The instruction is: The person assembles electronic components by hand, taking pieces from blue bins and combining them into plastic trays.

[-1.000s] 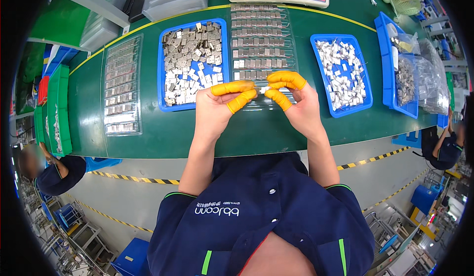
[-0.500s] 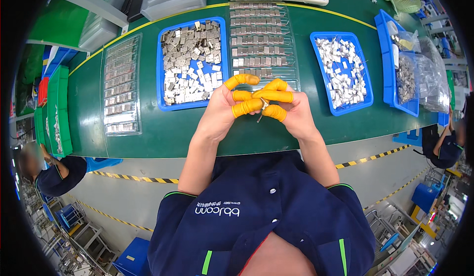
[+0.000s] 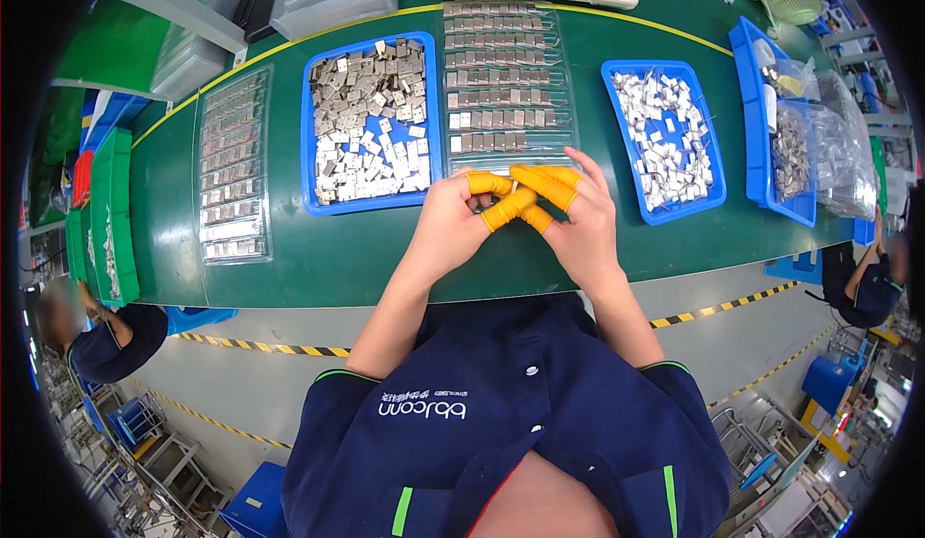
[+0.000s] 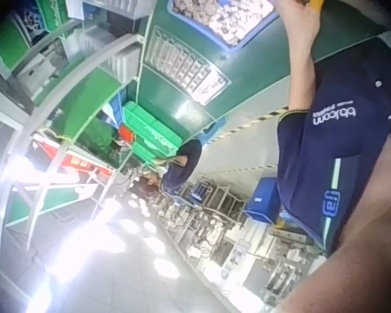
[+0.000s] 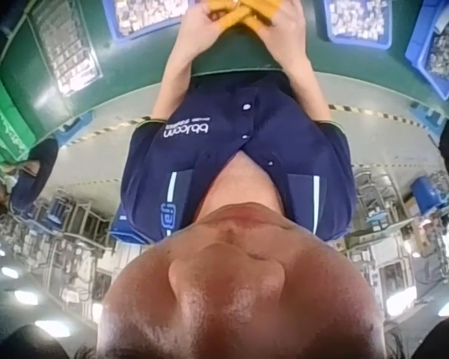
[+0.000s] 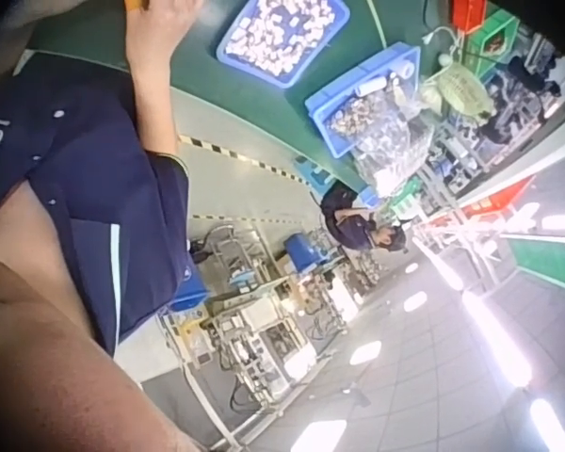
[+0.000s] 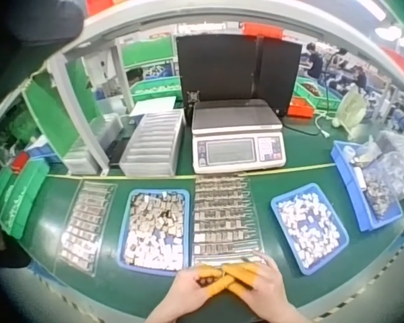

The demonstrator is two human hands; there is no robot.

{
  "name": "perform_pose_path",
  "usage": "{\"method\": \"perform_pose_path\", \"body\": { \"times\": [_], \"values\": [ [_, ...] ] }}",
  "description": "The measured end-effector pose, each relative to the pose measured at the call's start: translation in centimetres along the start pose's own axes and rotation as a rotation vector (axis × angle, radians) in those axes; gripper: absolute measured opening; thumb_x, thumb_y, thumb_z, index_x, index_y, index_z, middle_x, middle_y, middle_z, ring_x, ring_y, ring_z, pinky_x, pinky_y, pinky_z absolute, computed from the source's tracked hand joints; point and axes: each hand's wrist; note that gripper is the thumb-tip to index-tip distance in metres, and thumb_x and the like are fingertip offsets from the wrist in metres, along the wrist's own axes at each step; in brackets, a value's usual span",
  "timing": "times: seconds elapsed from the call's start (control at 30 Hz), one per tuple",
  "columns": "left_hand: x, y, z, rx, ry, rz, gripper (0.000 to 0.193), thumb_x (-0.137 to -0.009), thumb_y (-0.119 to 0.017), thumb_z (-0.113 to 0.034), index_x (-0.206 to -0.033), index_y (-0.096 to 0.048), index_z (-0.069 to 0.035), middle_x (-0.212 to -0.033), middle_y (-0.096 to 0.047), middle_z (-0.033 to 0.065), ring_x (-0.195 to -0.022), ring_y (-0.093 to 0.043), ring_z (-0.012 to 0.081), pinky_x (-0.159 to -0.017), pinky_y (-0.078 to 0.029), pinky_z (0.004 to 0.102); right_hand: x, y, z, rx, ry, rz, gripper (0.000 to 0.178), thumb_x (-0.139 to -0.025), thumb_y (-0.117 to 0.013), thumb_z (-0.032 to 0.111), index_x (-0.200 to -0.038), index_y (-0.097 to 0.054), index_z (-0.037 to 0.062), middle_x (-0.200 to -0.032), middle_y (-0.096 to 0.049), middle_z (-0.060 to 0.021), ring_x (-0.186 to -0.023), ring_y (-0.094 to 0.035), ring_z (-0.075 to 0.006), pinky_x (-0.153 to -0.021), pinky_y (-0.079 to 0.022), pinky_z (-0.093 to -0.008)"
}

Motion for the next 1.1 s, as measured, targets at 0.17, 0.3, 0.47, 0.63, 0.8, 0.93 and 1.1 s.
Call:
{"method": "perform_pose_path", "body": {
  "times": [0.17,0.3,0.47,0.63,0.8,0.93,1.1],
  "values": [
    [0.0,0.2,-0.2,0.08,-0.007,0.006,0.013,-0.084,-0.057,-0.008,-0.089,-0.065,0.001,-0.08,-0.06,0.0058,-0.072,-0.052,0.0108,-0.065,-0.043,0.0252,0.8,0.3,0.1,-0.171,-0.248,0.016,0.027,-0.065,-0.069,0.001,-0.092,-0.066,0.005,-0.087,-0.065,-0.0069,-0.082,-0.061,-0.0238,-0.082,-0.047,-0.0339],
    [0.1,0.2,0.0,-0.314,-0.123,-0.05,0.014,-0.085,-0.055,-0.008,-0.089,-0.064,0.002,-0.08,-0.06,0.0056,-0.073,-0.053,0.0115,-0.067,-0.043,0.0258,0.6,0.2,-0.8,-0.11,-0.124,0.097,0.019,-0.066,-0.065,-0.004,-0.085,-0.065,0.0014,-0.084,-0.063,-0.0094,-0.081,-0.06,-0.0264,-0.07,-0.048,-0.0303],
    [0.2,0.4,0.4,0.142,0.077,0.152,0.015,-0.088,-0.052,-0.009,-0.09,-0.062,0.002,-0.076,-0.059,0.0021,-0.07,-0.05,0.0092,-0.065,-0.042,0.0247,-0.1,0.5,-1.9,-0.11,-0.026,0.069,0.017,-0.067,-0.062,-0.006,-0.083,-0.062,0.0014,-0.083,-0.062,-0.0102,-0.078,-0.059,-0.0289,-0.069,-0.049,-0.0344],
    [-0.2,0.0,0.9,0.243,0.067,0.079,0.017,-0.09,-0.05,-0.01,-0.093,-0.06,0.002,-0.075,-0.059,0.0005,-0.069,-0.05,0.0064,-0.063,-0.041,0.0219,-0.7,1.2,-1.4,-0.152,-0.167,-0.117,0.019,-0.068,-0.067,-0.003,-0.086,-0.062,0.0022,-0.087,-0.062,-0.0096,-0.083,-0.06,-0.0259,-0.073,-0.048,-0.0317],
    [-0.2,-0.7,0.8,0.211,0.056,-0.046,0.017,-0.09,-0.05,-0.01,-0.094,-0.06,0.003,-0.076,-0.059,0.001,-0.068,-0.049,0.0046,-0.06,-0.04,0.0203,-0.1,0.1,-0.8,-0.074,-0.03,-0.019,0.021,-0.066,-0.071,0.003,-0.085,-0.065,0.007,-0.105,-0.058,-0.0068,-0.104,-0.051,-0.0281,-0.096,-0.038,-0.04],
    [0.0,-1.1,0.9,0.212,0.033,-0.041,0.019,-0.091,-0.047,-0.011,-0.094,-0.059,0.004,-0.076,-0.06,0.0022,-0.067,-0.052,0.0066,-0.061,-0.042,0.022,-0.3,0.1,-0.9,-0.114,-0.039,-0.01,0.019,-0.067,-0.069,0.003,-0.084,-0.063,0.0064,-0.105,-0.057,-0.0077,-0.108,-0.049,-0.0293,-0.097,-0.036,-0.0418],
    [0.0,0.4,-1.0,0.178,0.011,-0.301,0.035,-0.097,-0.037,-0.023,-0.088,-0.059,0.002,-0.069,-0.06,0.0067,-0.055,-0.053,0.0099,-0.056,-0.041,0.0235,-1.6,-0.1,-3.2,0.257,0.0,0.013,0.016,-0.068,-0.062,-0.002,-0.083,-0.059,0.0037,-0.106,-0.053,-0.0089,-0.115,-0.043,-0.0281,-0.102,-0.027,-0.0468]
  ]
}}
Point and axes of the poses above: each hand's wrist, its own x-axis away from the middle knuckle, its own y-axis out of the back of the hand, z = x × y
